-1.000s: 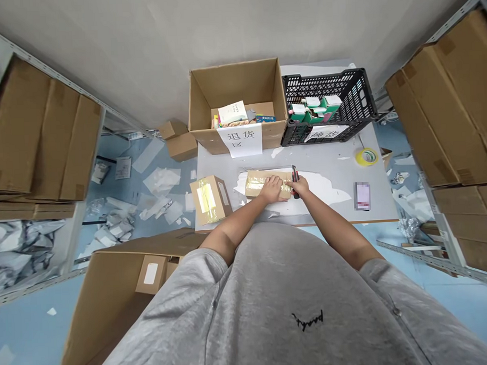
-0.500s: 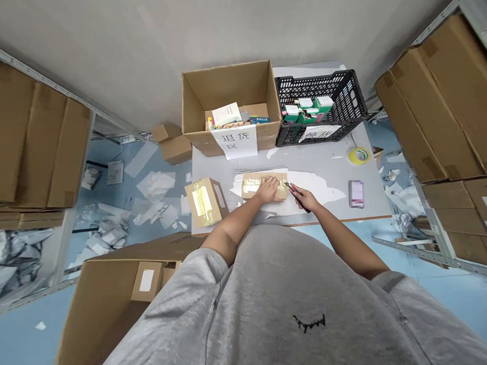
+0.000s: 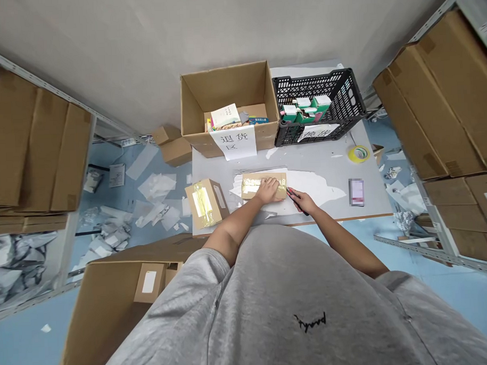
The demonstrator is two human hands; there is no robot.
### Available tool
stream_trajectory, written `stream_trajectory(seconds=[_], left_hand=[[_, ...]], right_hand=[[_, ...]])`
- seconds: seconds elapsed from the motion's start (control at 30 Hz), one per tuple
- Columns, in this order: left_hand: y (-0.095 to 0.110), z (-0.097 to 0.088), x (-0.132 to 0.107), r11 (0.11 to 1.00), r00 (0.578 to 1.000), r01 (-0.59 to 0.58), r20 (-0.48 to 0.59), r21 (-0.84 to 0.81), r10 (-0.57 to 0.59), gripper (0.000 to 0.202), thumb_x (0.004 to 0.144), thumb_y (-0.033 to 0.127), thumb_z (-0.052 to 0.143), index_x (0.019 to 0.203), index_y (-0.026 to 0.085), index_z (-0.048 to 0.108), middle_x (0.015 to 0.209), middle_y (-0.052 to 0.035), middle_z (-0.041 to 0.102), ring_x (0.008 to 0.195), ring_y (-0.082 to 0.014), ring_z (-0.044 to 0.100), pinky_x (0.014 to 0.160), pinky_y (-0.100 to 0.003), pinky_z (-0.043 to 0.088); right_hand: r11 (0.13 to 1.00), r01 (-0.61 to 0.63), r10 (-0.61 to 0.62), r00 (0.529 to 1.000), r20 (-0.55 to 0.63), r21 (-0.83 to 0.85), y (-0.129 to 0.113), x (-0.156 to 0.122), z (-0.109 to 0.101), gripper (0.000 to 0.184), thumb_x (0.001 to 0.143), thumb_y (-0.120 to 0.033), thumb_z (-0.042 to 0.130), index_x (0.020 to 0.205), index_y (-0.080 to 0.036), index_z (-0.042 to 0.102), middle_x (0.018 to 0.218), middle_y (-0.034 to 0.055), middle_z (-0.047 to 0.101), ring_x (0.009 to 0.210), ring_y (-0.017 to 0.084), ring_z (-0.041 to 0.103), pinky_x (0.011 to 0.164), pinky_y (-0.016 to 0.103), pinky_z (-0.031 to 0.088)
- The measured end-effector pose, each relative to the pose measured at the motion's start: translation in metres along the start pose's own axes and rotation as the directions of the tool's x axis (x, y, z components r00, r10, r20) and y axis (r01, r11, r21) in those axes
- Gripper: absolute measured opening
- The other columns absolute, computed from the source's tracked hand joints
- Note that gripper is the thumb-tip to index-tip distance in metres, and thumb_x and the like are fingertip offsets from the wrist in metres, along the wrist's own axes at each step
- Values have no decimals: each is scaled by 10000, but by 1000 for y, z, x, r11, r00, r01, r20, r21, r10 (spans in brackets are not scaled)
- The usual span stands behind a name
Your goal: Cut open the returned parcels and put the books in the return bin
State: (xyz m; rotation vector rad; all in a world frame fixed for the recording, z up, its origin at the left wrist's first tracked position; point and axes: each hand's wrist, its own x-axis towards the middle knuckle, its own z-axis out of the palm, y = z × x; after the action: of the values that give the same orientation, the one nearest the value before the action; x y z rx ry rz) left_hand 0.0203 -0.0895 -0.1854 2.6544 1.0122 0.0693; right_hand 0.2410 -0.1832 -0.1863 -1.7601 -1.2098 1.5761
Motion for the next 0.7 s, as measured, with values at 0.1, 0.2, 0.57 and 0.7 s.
stream_trajectory(seconds=[0.1, 0.2, 0.57, 0.7], left_hand=[[0, 1, 1, 1000, 1000, 2, -1, -14, -2, 690, 830, 709, 706, 1206, 136, 622, 1222, -198, 607, 1176, -363, 523, 1010, -464, 330], [-1, 2, 2, 999, 1000, 13, -3, -41, -13, 735, 816, 731, 707, 1238, 135, 621, 1249, -205, 601, 1199, -371, 518, 1019, -468, 333], [-44, -26, 0, 999, 990, -20, 138, 40, 14, 1282, 628, 705, 827, 1667, 192, 279, 1698, -225, 243, 1546, -427, 222, 1239, -525, 113], [-34, -31, -1, 966, 961, 242, 115, 90, -251, 1297, 665, 789, 754, 1691, 209, 214, 1653, -246, 322, 1493, -454, 298, 1196, -572, 203]], right_hand=[[1000, 1, -1, 1000, 26, 9, 6, -4, 0, 719, 948, -544, 566, 1585, -219, 500, 505, -73, 542, 360, 137, 470, 395, 244, 387], [999, -18, 18, 1000, 6, 40, 9, -8, 0, 734, 941, -572, 567, 1584, -224, 497, 536, -70, 556, 377, 142, 493, 404, 250, 403], [942, -181, 80, 938, -337, -281, 1, -4, 11, 584, 1050, -558, 360, 1534, -247, 461, 821, 21, 703, 637, 199, 683, 690, 322, 535], [879, -197, 43, 940, -339, -434, -28, 20, 34, 515, 1079, -492, 350, 1506, -226, 463, 1106, 120, 732, 951, 267, 712, 861, 369, 518]])
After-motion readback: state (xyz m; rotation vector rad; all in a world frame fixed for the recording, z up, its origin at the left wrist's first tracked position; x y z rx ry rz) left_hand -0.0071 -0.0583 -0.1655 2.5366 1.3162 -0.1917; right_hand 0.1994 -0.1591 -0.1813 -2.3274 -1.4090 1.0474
